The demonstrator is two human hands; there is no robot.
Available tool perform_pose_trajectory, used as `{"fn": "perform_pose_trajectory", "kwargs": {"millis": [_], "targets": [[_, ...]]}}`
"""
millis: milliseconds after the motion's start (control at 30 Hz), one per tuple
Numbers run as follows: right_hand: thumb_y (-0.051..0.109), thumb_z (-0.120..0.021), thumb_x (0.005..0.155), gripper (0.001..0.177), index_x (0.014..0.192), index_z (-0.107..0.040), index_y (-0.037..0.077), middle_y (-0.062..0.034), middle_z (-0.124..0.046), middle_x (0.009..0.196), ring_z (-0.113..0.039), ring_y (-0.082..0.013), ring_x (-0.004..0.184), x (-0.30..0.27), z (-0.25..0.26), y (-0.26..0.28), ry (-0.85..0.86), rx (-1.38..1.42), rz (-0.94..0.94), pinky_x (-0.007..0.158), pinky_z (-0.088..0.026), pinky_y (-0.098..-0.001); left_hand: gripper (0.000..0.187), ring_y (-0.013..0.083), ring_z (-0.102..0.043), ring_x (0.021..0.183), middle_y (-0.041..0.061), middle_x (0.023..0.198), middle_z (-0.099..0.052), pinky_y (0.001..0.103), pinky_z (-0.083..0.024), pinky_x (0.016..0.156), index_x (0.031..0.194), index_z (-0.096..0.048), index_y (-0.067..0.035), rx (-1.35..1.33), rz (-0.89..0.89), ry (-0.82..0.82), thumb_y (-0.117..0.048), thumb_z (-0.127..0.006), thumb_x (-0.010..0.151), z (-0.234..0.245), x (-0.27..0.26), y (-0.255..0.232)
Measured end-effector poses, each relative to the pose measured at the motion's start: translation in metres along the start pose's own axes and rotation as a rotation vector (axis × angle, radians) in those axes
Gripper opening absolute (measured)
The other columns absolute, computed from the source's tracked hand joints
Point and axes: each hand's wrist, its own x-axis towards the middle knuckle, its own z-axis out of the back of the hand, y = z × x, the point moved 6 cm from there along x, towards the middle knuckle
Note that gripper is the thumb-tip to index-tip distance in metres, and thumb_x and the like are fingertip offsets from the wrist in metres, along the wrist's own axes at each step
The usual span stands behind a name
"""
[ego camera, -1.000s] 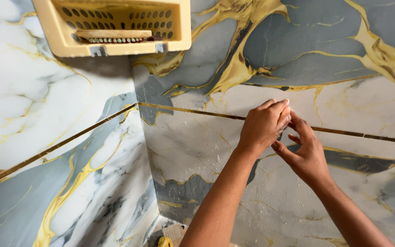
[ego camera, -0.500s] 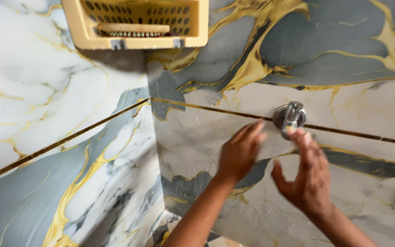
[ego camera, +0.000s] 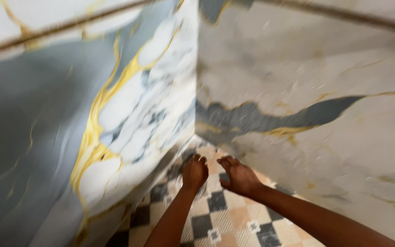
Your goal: The person cleans a bathroom floor and walls using a sponge and a toothbrush. They scrub the tiled floor, wipe the marble-patterned walls, and clean around the drain and a wall-mounted caddy.
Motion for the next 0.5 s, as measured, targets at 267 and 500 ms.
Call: {"fn": "perform_pose_trajectory", "kwargs": {"millis": [267,500], "targets": [[0.032,-0.073,0.081,0.082,0.154,-0.042,0.010,-0.0161,-0.060,0.128,-0.060,-0.0331,0.117,0.017,-0.104,-0.005,0.197,-0.046,-0.027,0.096,-0.053,-0.0464,0.039,0.0389,-0.057,0.117,0.021,0.131,-0.057,0.053,-0.047,0.096,0.118,-0.064,-0.004,0.104,0.063,0.091,-0.016,-0.071,0.081,-0.023,-0.032,0.059],[0.036,-0.059,0.098,0.032,0.096,-0.074,0.008,-0.0073,-0.070,0.118,-0.068,-0.0276,0.107,0.034,-0.130,-0.010,0.263,-0.189,0.029,0.094,-0.056,-0.0439,0.049,0.0420,-0.052,0.126,0.023,0.143,-0.050,0.055,-0.045,0.101,0.138,-0.059,-0.013,0.079,0.089,0.237,-0.019,-0.066,0.089,-0.050,-0.031,0.077]]}}
